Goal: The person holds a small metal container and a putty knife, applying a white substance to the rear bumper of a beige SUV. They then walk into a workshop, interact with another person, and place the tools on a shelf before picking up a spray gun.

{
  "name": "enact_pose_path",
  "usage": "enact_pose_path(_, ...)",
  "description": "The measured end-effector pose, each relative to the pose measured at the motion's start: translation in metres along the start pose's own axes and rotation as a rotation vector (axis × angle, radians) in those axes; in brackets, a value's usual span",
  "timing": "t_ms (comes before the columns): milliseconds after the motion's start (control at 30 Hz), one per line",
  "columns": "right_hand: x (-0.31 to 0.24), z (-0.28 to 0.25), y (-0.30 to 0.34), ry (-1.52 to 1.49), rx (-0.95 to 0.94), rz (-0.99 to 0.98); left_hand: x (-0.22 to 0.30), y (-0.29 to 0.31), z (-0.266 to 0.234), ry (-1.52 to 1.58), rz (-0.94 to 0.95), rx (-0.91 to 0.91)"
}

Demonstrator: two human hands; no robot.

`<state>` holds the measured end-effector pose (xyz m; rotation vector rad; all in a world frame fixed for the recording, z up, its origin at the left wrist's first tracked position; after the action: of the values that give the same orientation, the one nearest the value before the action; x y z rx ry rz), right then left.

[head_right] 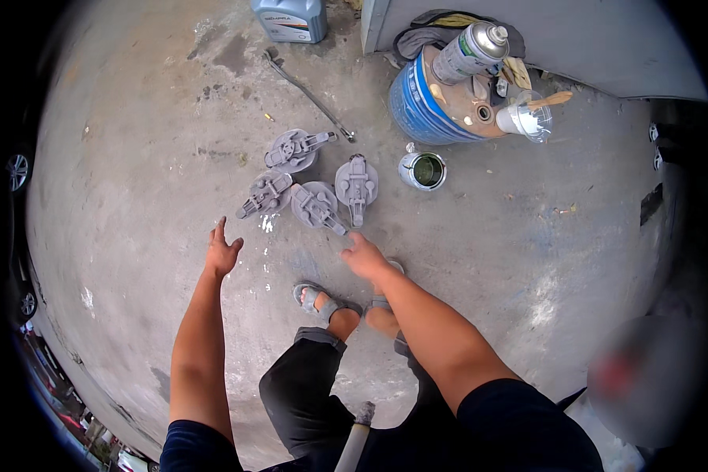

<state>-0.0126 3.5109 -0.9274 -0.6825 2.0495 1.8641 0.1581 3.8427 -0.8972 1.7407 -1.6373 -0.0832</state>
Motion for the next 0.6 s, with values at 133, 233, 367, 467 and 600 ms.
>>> enact_pose_path(133, -0.04, 0.021, -0.031, 0.37, 0.056, -0.028, 0.024, -0.068, 0.043, -0.139, 0.148, 0.005)
enact_pose_path(233, -0.049, 0.02, -0.029, 0.606, 0.059, -0.047, 0.013, -0.094, 0.059, -0.082, 0.093, -0.142)
enact_pose_path(367, -0.053, 0.007, -0.031, 0.79, 0.07, -0.03, 0.009, -0.088, 0.072, -0.021, -0.036, -0.246)
enact_pose_path(467, -0.042, 0.007, -0.047, 0.809, 0.17, -0.097, -0.006, -0.048, 0.096, 0.207, -0.147, -0.081)
enact_pose_path(600, -0.033, 0.043, -0.057, 0.653, 0.129, -0.299, -0.077, 0.015, 0.162, 0.622, -0.542, 0.243)
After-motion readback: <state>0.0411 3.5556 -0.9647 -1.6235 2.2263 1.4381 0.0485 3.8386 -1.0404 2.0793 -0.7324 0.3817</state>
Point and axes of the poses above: each hand's wrist, its own y-axis away from the middle knuckle, its own z-axis out of the palm, x = y × z, the point moved 9 cm from there along -y, towards the middle knuckle, and after that the axes turned 2 degrees about y, right-handed, at the moved point
